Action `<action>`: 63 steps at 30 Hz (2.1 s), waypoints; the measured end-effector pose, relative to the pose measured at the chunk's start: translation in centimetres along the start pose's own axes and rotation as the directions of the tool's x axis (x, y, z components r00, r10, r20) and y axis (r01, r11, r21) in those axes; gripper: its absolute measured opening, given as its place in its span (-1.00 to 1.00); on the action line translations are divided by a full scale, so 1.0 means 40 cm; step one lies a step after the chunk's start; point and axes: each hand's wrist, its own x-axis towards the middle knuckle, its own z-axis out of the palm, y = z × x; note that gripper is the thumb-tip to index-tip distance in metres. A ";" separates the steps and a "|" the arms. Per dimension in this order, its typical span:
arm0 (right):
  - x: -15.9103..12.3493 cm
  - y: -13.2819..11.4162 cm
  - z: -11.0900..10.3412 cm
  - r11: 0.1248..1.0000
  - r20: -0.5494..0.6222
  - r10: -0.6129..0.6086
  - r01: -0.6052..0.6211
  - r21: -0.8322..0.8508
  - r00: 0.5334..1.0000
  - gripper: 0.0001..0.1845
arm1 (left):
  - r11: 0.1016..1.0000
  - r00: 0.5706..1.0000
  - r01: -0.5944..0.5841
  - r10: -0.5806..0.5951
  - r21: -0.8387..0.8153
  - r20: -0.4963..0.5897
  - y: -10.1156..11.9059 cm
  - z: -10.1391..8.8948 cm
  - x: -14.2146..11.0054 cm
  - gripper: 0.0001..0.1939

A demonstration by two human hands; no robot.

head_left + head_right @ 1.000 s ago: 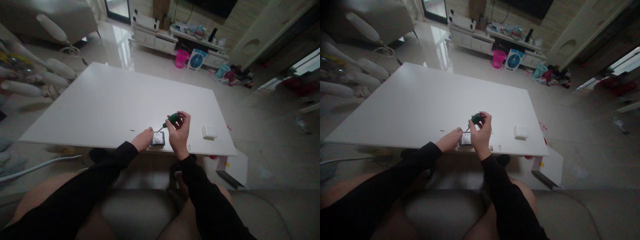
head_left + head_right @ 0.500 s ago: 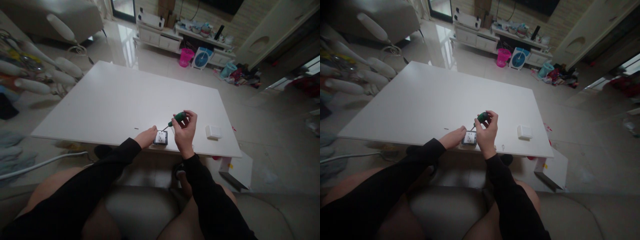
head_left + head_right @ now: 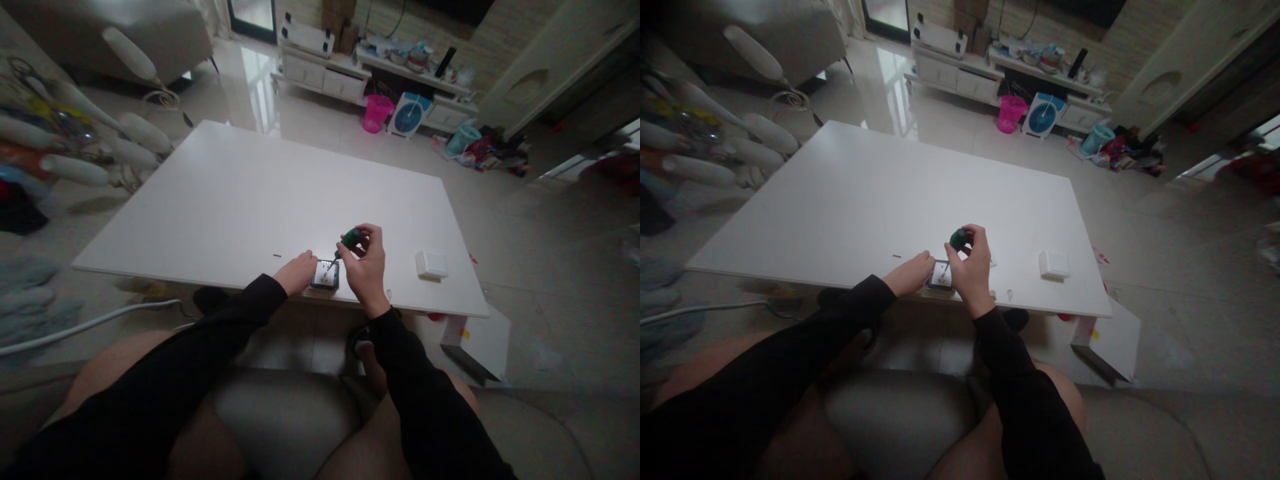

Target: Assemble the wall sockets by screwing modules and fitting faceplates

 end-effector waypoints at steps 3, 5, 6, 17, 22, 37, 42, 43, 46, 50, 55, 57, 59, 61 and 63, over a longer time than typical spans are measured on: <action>-0.001 0.004 0.006 1.000 0.016 -0.005 0.005 -0.022 1.000 -0.58 | 0.997 0.997 0.053 -0.056 0.049 0.059 0.005 -0.002 -0.003 -0.73; 0.001 0.005 0.008 1.000 0.022 -0.008 0.009 -0.028 1.000 -0.59 | 0.995 0.996 0.059 -0.064 0.077 0.065 0.008 -0.005 -0.004 -0.73; 0.001 0.005 0.009 0.999 0.030 -0.007 0.008 -0.032 1.000 -0.59 | 0.994 0.996 0.062 -0.067 0.085 0.064 0.009 -0.005 -0.003 -0.72; -0.001 -0.012 0.010 0.993 0.087 -0.049 0.058 -0.101 0.995 -0.62 | 0.994 0.997 0.056 -0.062 0.098 0.052 0.015 0.002 0.003 -0.77; 0.005 -0.016 0.005 0.995 0.092 -0.031 0.040 -0.095 0.995 -0.62 | 0.994 0.998 0.031 -0.036 0.108 0.043 0.017 -0.007 -0.003 -0.76; 0.009 -0.008 0.010 0.994 0.112 -0.042 0.053 -0.092 0.993 -0.61 | 0.995 0.998 0.038 -0.042 0.096 0.039 0.015 0.001 0.006 -0.73; 0.008 -0.007 0.008 0.994 0.117 -0.043 0.054 -0.098 0.992 -0.61 | 0.996 0.997 0.050 -0.054 0.070 0.056 0.012 -0.004 0.006 -0.75; 0.008 -0.007 0.007 0.994 0.116 -0.045 0.056 -0.098 0.992 -0.61 | 0.997 0.997 0.050 -0.054 0.063 0.062 0.012 -0.006 0.006 -0.76; 0.008 -0.008 0.006 0.993 0.114 -0.050 0.062 -0.099 0.992 -0.60 | 0.998 0.995 0.051 -0.055 0.044 0.078 0.011 -0.015 0.004 -0.78; 0.008 -0.008 0.006 0.993 0.113 -0.049 0.061 -0.100 0.992 -0.60 | 0.999 0.995 0.046 -0.048 0.026 0.092 0.010 -0.021 0.003 -0.79; 0.008 -0.005 0.006 0.993 0.117 -0.047 0.059 -0.099 0.992 -0.59 | 1.000 0.995 0.003 -0.005 0.017 0.103 0.006 -0.018 0.007 -0.76; 0.008 -0.003 0.005 0.994 0.118 -0.046 0.058 -0.098 0.992 -0.58 | 1.000 0.995 0.001 -0.002 0.017 0.100 0.003 -0.012 0.008 -0.75; 0.008 -0.002 0.005 0.994 0.117 -0.044 0.055 -0.095 0.992 -0.58 | 1.000 0.996 0.007 -0.009 0.016 0.093 -0.001 -0.005 0.008 -0.74; 0.009 -0.002 0.006 0.994 0.118 -0.039 0.051 -0.094 0.992 -0.59 | 1.000 0.996 0.013 -0.014 0.015 0.086 -0.005 0.002 0.008 -0.74; 0.009 -0.002 0.006 0.995 0.119 -0.038 0.049 -0.092 0.992 -0.59 | 1.000 0.996 0.017 -0.018 0.012 0.082 -0.006 0.005 0.007 -0.75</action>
